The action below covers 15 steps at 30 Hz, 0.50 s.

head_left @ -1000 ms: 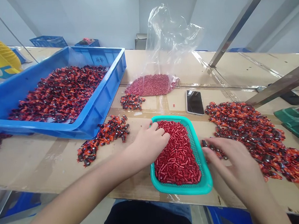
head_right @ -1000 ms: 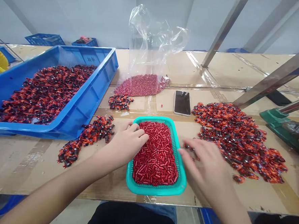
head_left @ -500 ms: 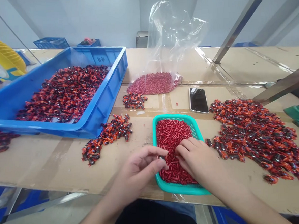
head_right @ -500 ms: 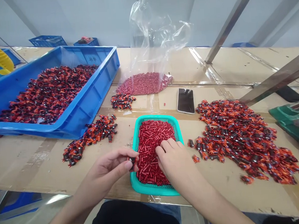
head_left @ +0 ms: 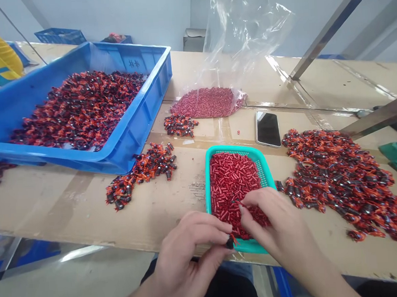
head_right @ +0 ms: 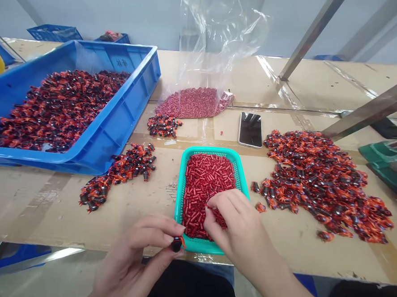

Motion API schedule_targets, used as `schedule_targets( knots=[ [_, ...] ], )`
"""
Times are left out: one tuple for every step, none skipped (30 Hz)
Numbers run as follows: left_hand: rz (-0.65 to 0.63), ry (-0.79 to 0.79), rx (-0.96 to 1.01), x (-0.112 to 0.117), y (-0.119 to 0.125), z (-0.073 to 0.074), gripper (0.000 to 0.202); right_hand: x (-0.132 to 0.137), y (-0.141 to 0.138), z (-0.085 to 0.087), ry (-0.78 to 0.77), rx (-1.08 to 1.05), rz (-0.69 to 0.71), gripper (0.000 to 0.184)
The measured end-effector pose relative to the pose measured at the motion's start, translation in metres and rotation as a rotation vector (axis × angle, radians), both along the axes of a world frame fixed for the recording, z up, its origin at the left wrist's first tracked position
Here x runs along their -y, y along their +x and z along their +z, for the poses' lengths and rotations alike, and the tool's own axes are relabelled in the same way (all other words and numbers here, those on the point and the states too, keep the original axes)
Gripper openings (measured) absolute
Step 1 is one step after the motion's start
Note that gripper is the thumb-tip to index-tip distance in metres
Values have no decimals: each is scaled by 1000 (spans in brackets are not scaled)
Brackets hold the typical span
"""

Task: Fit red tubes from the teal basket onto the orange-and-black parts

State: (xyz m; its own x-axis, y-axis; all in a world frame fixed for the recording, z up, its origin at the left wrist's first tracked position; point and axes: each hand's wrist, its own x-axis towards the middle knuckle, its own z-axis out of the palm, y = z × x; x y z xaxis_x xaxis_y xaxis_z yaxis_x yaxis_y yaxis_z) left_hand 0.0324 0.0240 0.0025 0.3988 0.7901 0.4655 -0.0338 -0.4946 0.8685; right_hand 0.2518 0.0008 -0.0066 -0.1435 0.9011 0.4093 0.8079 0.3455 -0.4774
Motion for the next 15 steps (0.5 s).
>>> schedule_targets(
  knots=[
    [-2,25,-8,0,0,0,27,-3,1,-4,6,37,-15,8],
    [-4,45,-11,0,0,0,28,-5,3,-6,3,54,-22,9],
    [-6,54,-13,0,0,-1,29,-6,3,-8,-3,58,-23,9],
    [-6,59,-10,0,1,-1,30,-6,3,-7,-4,64,-19,9],
    [-3,62,-9,0,1,-1,31,-4,2,-5,-4,55,-9,9],
    [-2,65,-12,0,1,-2,31,-2,1,-1,-9,22,2,8],
    [-2,70,-20,1,1,-3,31,2,-1,4,-18,-34,17,7],
    [-2,76,-35,1,1,-3,32,7,-3,9,-25,-111,32,8],
    [-1,89,-47,1,1,-3,31,11,-6,16,-36,-188,49,9],
    [1,105,-58,2,2,-4,30,16,-9,21,-41,-253,66,12],
    [1,122,-66,3,2,-4,28,19,-11,26,-31,-289,94,15],
    [0,139,-71,3,2,-4,26,22,-13,30,-12,-290,130,18],
    [-1,154,-75,4,3,-5,25,23,-15,33,7,-268,166,21],
    [3,166,-76,5,4,-5,24,24,-16,34,25,-235,200,24],
    [12,176,-79,6,5,-6,22,24,-17,34,42,-200,229,26]
  ],
)
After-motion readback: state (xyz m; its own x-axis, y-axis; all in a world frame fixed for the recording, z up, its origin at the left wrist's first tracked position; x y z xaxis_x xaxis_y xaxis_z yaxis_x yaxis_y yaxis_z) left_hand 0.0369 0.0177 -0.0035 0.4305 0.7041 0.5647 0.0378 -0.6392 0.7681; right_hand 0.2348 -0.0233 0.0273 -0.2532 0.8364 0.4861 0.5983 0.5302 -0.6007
